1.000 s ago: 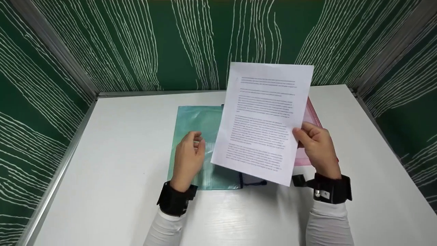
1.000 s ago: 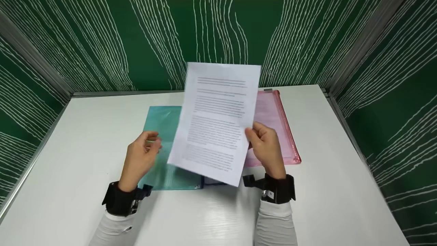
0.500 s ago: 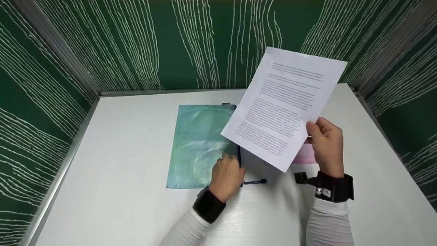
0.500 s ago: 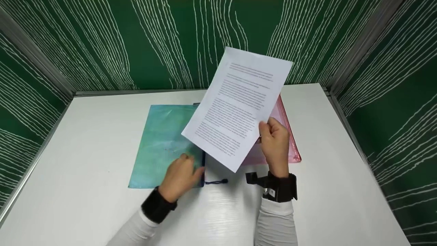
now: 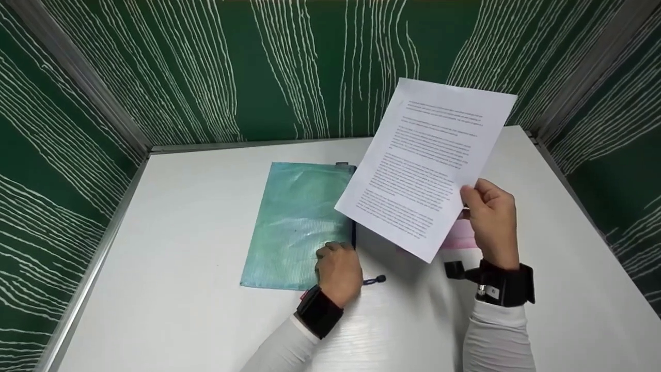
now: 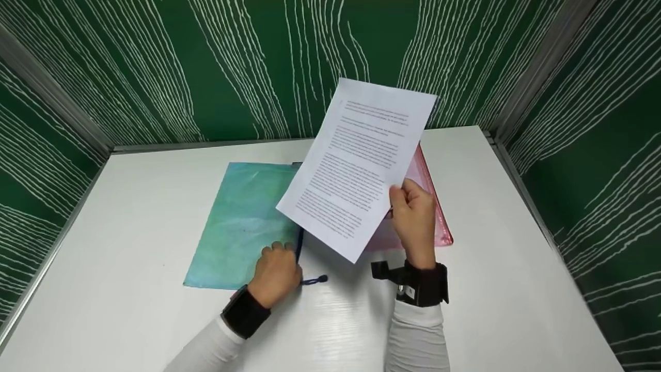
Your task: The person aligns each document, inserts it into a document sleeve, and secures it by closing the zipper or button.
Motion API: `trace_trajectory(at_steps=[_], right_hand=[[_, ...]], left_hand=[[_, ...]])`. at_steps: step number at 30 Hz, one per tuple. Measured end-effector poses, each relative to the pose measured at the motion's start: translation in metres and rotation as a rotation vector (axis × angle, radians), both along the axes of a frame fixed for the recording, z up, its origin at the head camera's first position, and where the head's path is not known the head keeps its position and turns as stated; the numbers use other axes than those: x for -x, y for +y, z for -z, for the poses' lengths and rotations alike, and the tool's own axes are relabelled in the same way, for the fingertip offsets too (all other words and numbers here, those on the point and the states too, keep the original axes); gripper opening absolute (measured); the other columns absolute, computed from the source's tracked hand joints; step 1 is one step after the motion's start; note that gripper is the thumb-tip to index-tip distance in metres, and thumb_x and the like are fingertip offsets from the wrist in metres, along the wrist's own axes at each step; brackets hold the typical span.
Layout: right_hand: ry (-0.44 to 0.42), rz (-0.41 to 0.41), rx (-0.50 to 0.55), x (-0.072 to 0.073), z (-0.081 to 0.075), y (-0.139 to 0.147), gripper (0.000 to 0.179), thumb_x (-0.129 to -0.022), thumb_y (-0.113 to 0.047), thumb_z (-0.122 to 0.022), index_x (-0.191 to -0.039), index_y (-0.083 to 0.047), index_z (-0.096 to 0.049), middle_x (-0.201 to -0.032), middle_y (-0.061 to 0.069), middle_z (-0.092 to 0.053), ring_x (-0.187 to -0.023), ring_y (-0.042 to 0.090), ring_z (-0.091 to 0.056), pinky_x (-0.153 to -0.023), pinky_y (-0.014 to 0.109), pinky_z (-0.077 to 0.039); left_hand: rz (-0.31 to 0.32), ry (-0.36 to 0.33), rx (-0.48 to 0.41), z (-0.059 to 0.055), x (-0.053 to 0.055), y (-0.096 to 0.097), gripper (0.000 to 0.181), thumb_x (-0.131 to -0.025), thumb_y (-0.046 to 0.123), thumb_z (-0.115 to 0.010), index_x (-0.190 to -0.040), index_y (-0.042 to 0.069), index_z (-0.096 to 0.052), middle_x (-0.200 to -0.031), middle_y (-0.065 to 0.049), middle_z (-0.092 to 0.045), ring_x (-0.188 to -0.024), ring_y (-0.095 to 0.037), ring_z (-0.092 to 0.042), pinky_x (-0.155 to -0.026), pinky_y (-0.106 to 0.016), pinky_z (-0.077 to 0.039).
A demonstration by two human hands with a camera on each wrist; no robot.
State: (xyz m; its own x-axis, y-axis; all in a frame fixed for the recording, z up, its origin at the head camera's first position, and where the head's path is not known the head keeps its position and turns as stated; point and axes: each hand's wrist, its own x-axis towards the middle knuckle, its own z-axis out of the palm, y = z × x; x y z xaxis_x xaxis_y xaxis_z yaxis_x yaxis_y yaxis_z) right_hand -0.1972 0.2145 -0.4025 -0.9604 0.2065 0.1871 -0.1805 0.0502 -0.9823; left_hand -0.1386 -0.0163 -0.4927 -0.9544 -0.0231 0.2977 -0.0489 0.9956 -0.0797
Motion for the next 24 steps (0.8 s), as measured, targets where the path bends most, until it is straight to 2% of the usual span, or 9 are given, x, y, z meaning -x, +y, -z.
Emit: trace_trajectory(at_steps=[3,6,9,14,16,20,22,24], right_hand=[[-0.003,-0.025,-0.027,0.000,-0.001,0.000,0.026,-0.092,-0.013,-0.054,-0.111,0.002,-0.062,-0.092,0.015,-0.068,-0.067,0.018,-0.065,-0.049,0.024,-0.050],[-0.006,-0.045,-0.049,0.000,-0.001,0.001,0.027,-0.091,-0.013,-0.055,-0.113,0.001,-0.062,-0.093,0.014,-0.068,-0.066,0.019,-0.065,-0.050,0.025,-0.050],[-0.016,-0.059,-0.056,0.000,-0.001,0.002,0.027,-0.091,-0.013,-0.055,-0.113,0.001,-0.062,-0.093,0.013,-0.068,-0.066,0.019,-0.065,-0.050,0.025,-0.051],[-0.037,-0.082,-0.054,-0.002,0.000,0.005,0.028,-0.091,-0.014,-0.056,-0.113,0.003,-0.061,-0.094,0.011,-0.069,-0.069,0.018,-0.066,-0.051,0.025,-0.051],[-0.037,-0.109,-0.031,-0.002,0.000,0.007,0.030,-0.091,-0.014,-0.056,-0.115,0.004,-0.060,-0.095,0.012,-0.069,-0.070,0.019,-0.066,-0.051,0.025,-0.051],[-0.026,-0.169,0.035,-0.002,-0.001,0.010,0.032,-0.090,-0.011,-0.057,-0.117,0.008,-0.057,-0.098,0.013,-0.068,-0.071,0.020,-0.067,-0.051,0.025,-0.052],[-0.022,-0.188,0.060,-0.002,-0.002,0.011,0.033,-0.090,-0.010,-0.057,-0.117,0.010,-0.056,-0.098,0.013,-0.068,-0.071,0.020,-0.067,-0.051,0.025,-0.052],[-0.021,-0.199,0.074,-0.002,-0.002,0.012,0.034,-0.090,-0.010,-0.058,-0.117,0.011,-0.056,-0.098,0.013,-0.068,-0.071,0.019,-0.067,-0.051,0.024,-0.052]], left_hand=[[0.068,-0.006,-0.090,-0.002,0.001,-0.013,0.019,-0.075,0.017,-0.064,-0.084,0.001,-0.066,-0.078,-0.017,-0.063,-0.064,-0.030,-0.059,-0.047,-0.036,-0.043],[0.118,0.004,-0.125,-0.003,0.002,-0.027,0.011,-0.070,0.012,-0.067,-0.076,0.003,-0.066,-0.069,-0.012,-0.059,-0.057,-0.028,-0.058,-0.051,-0.037,-0.043],[0.151,-0.011,-0.182,-0.006,0.002,-0.040,0.004,-0.066,0.004,-0.069,-0.068,0.004,-0.066,-0.064,-0.011,-0.057,-0.054,-0.027,-0.058,-0.048,-0.035,-0.046],[0.179,-0.147,-0.326,-0.016,0.006,-0.062,0.015,-0.066,-0.003,-0.067,-0.056,0.006,-0.062,-0.059,-0.010,-0.060,-0.055,-0.026,-0.059,-0.045,-0.034,-0.046],[0.189,-0.167,-0.362,-0.020,0.009,-0.070,0.021,-0.069,-0.003,-0.063,-0.052,0.008,-0.057,-0.056,-0.009,-0.059,-0.054,-0.023,-0.058,-0.044,-0.032,-0.044],[0.240,-0.146,-0.426,-0.028,0.011,-0.085,0.038,-0.075,-0.005,-0.053,-0.045,0.015,-0.039,-0.047,-0.001,-0.044,-0.044,-0.012,-0.043,-0.038,-0.025,-0.034],[0.255,-0.122,-0.454,-0.032,0.011,-0.090,0.041,-0.075,-0.005,-0.050,-0.046,0.017,-0.033,-0.045,0.003,-0.035,-0.043,-0.009,-0.034,-0.037,-0.023,-0.029],[0.255,-0.088,-0.479,-0.037,0.011,-0.095,0.042,-0.076,-0.004,-0.050,-0.046,0.018,-0.030,-0.045,0.004,-0.031,-0.042,-0.009,-0.032,-0.037,-0.022,-0.028]])
